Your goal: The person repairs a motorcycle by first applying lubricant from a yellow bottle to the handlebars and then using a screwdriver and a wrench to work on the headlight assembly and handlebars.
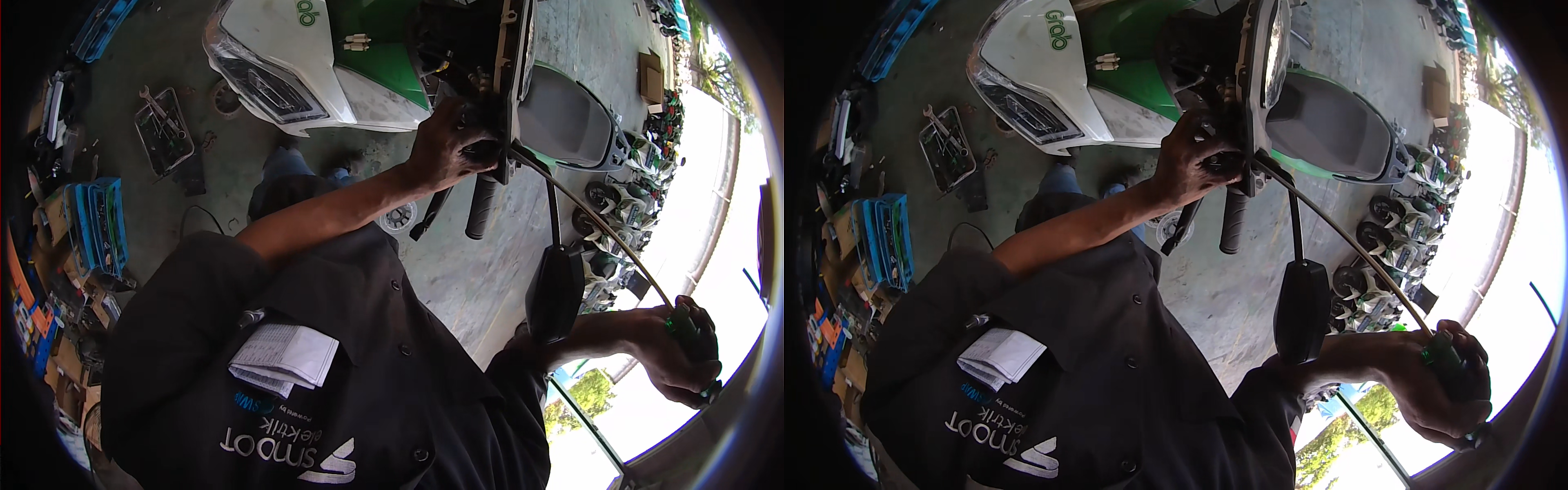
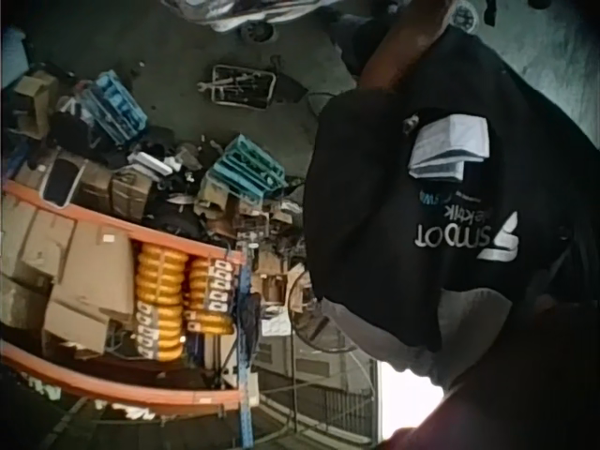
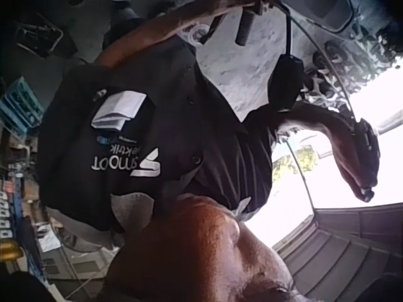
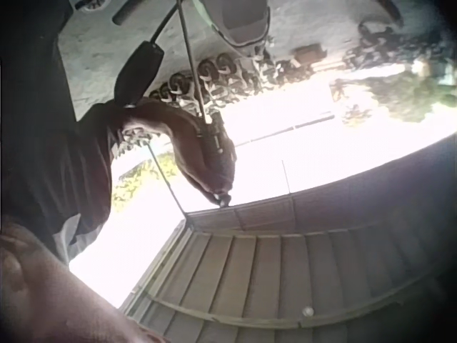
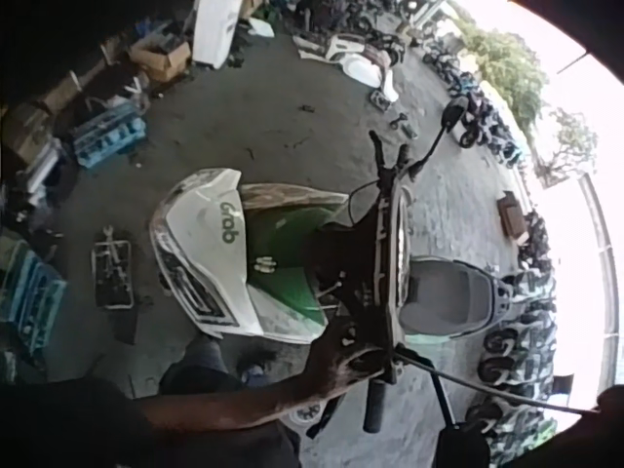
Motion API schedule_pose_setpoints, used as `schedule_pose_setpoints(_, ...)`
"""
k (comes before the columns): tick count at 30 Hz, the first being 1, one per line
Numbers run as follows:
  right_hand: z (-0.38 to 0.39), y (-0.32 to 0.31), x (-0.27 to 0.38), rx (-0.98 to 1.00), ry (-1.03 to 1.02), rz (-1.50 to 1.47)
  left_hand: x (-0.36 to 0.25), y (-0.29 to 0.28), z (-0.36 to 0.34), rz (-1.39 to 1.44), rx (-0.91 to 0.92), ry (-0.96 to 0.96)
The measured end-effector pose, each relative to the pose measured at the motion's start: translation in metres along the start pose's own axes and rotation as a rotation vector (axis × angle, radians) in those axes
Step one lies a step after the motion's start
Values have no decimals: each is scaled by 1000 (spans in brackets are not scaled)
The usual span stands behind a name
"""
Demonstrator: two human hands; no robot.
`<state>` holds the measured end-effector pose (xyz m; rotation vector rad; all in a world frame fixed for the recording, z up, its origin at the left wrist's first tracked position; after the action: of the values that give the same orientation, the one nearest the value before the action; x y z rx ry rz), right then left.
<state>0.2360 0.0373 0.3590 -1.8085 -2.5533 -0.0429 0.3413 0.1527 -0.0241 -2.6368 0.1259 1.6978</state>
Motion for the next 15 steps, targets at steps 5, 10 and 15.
schedule_pose_setpoints(5,-3,-17,-10,-15,51,-135,8,9,7,-50,73,-19)
schedule_pose_setpoints(10,-17,1,-31,137,-58,-149,3,8,3,-71,114,-45)
schedule_pose_setpoints(15,-9,14,-51,215,393,-795,7,8,0,35,138,-68)
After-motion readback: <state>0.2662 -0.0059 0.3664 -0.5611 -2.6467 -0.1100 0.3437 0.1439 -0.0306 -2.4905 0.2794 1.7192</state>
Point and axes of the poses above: each hand's wrist, its own z-axis away from the middle knuckle, its own y-axis out of the palm, x = y × z, the point moved 8 cm from there along -z, towards the middle knuckle
